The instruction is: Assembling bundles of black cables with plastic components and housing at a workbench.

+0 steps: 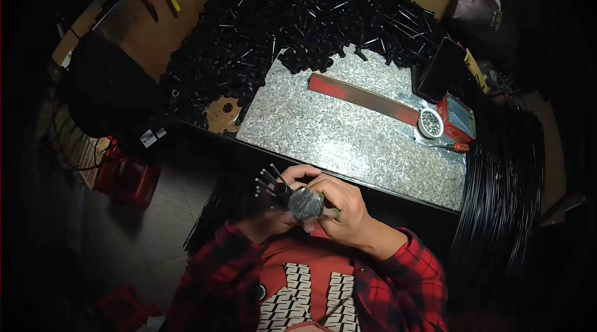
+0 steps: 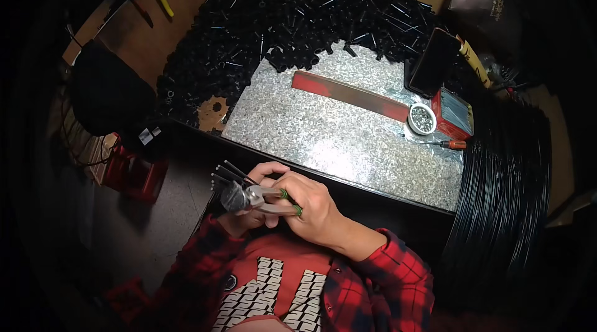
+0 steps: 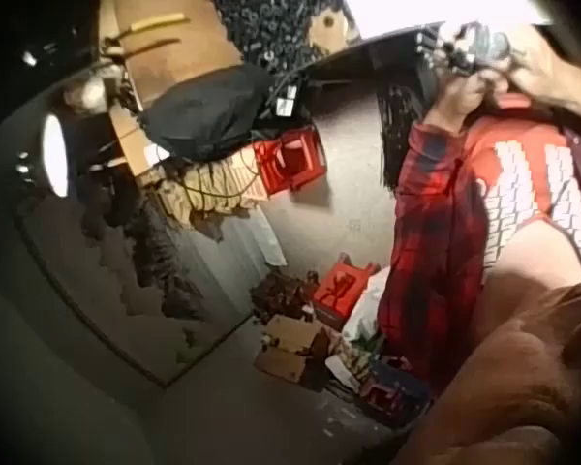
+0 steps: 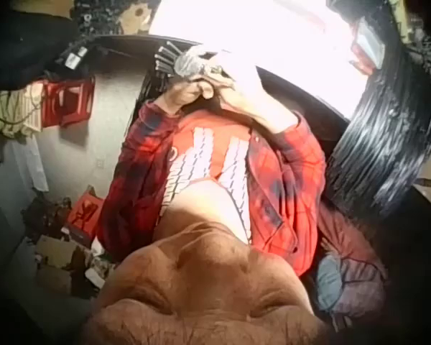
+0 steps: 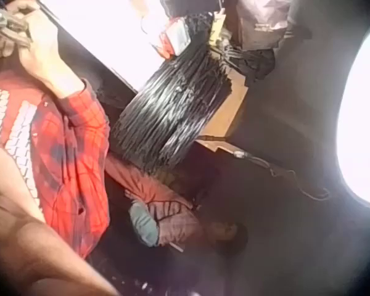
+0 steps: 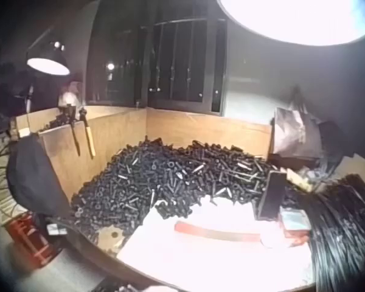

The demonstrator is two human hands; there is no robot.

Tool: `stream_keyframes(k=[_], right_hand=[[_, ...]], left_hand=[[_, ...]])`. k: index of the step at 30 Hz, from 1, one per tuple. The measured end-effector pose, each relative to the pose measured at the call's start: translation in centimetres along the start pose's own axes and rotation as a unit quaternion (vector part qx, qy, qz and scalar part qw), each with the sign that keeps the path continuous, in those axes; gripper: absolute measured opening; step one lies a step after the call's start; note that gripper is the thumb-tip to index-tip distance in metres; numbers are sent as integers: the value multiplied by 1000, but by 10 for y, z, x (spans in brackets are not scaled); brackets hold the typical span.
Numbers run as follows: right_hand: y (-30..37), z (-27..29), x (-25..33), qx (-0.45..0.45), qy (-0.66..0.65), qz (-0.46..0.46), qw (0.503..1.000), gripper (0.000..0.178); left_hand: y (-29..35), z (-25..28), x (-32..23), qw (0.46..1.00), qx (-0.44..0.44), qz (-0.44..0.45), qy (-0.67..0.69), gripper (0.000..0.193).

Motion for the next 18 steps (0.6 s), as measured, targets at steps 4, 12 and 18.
stream_keyframes(k=[4, 12, 18], right_hand=[[0, -2, -3, -3, 34, -19, 999, 16], [5, 39, 6, 147, 113, -215, 959, 43], [7, 79, 34, 209, 351, -6, 913, 68]], left_hand=[[-12, 8, -12, 984, -42, -172, -10, 70], [-9, 20, 4, 974, -50, -103, 197, 88], [-10, 20, -6, 980, -70, -93, 163, 74]])
Point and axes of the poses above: each hand's wrist, its own y-axis away from the middle knuckle, its own z-axis out of the back of the hand, x = y × z, the point moved 4 cm from there along -y, towards the middle knuckle, and after that the axes turned 15 degrees about -x, right-handed, at the moved point
